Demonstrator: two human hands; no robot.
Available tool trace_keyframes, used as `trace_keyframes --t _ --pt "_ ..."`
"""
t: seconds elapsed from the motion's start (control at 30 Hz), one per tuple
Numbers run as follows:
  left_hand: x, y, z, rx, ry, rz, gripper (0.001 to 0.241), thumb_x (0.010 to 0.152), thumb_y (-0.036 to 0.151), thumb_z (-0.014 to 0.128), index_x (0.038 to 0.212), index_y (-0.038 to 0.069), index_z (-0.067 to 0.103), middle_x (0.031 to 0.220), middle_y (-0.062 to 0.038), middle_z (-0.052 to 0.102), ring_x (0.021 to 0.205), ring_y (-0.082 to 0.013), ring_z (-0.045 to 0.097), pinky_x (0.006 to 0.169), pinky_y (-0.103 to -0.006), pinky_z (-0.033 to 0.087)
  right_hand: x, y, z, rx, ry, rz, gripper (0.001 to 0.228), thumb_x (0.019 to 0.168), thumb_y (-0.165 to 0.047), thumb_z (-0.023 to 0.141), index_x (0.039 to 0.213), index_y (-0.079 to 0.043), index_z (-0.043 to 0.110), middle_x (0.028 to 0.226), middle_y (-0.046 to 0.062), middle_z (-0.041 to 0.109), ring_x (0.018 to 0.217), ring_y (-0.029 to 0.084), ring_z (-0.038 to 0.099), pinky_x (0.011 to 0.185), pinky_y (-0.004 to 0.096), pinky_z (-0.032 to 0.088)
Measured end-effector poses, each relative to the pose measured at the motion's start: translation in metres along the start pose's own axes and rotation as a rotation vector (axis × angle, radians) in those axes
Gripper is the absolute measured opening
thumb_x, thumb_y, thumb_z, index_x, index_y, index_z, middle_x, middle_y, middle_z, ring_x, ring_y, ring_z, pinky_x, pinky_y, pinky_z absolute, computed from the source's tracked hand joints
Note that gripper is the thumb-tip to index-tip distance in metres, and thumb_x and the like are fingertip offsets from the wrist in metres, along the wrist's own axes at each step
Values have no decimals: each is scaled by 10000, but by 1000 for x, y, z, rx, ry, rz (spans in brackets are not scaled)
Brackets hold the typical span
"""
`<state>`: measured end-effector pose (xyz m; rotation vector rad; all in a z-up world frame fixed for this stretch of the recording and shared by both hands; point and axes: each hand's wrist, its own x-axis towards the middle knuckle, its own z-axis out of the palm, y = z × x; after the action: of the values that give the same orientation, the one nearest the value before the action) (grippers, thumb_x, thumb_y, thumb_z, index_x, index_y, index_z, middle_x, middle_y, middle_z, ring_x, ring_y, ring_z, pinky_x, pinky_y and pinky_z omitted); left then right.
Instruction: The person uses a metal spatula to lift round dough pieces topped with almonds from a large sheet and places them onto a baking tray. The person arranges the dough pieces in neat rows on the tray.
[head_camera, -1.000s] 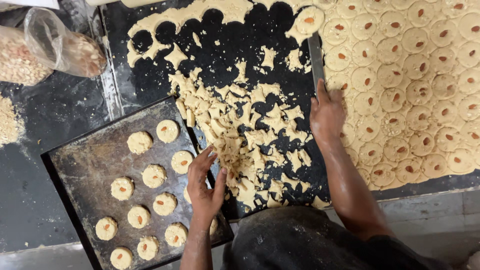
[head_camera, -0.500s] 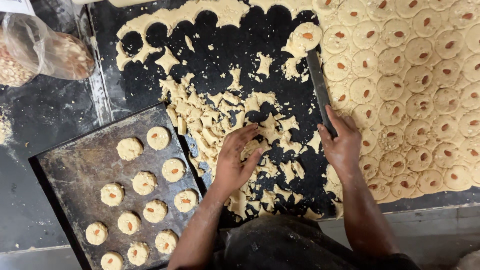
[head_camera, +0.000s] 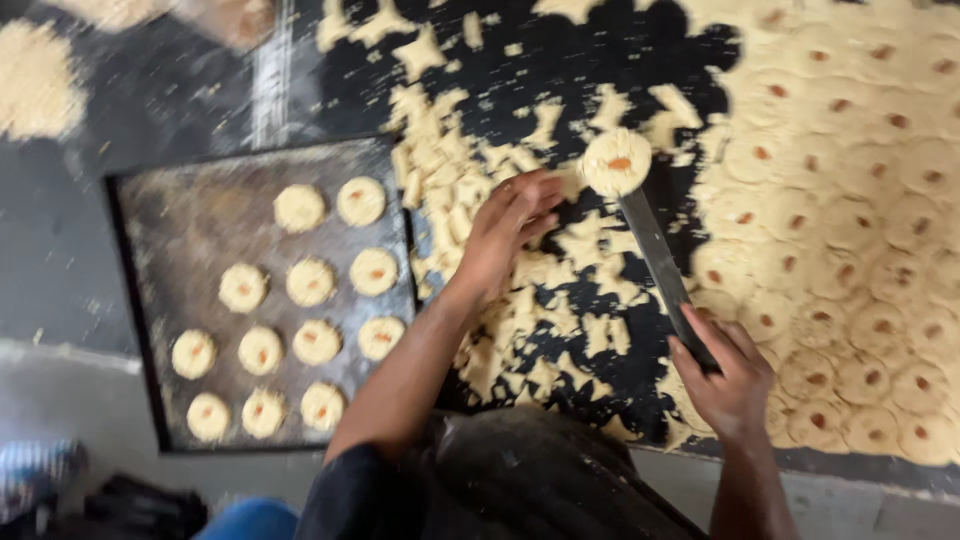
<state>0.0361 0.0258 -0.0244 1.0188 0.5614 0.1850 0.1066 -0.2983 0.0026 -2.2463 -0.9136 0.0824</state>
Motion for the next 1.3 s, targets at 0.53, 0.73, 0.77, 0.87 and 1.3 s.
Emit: trace_keyframes --t 0.53,0.73,0.77,0.87,1.3 --pt "-96 -18 -143 -128 132 12 416 907 128 799 1280 -10 679 1051 -45 769 878 -100 721 745 -249 610 -52 -32 15 -609 -426 -633 134 869 -100 750 969 -175 797 1268 -91 734 988 207 708 723 324 554" --pt "-147 29 -280 -105 368 249 387 898 137 784 1256 74 651 1106 -55 760 922 -149 741 758 -315 610 -68 47 31 -629 -656 -737 447 904 -269 695 1317 -102 662 1057 97 729 847 245 663 706 404 552" --pt "-161 35 -309 -61 415 235 373 913 178 771 1253 81 652 1102 -55 753 921 -155 741 764 -314 614 -73 55 37 -645 -717 -642 512 909 -297 686 1375 -90 639 1022 128 729 823 251 656 704 417 552" --pt "-203 54 -392 -4 468 250 433 984 390 691 1260 56 676 1094 -70 736 940 -188 725 788 -346 622 -84 63 46 -512 -785 -171 701 917 -266 699 1574 -67 558 760 81 676 618 185 628 595 390 502" --pt "-238 84 -486 640 603 203 771 1044 647 451 1406 -19 587 1366 -188 647 1278 -269 626 1096 -384 475 -119 -3 72 -243 -511 -250 589 902 -186 697 1447 18 603 832 194 693 649 202 690 629 333 552"
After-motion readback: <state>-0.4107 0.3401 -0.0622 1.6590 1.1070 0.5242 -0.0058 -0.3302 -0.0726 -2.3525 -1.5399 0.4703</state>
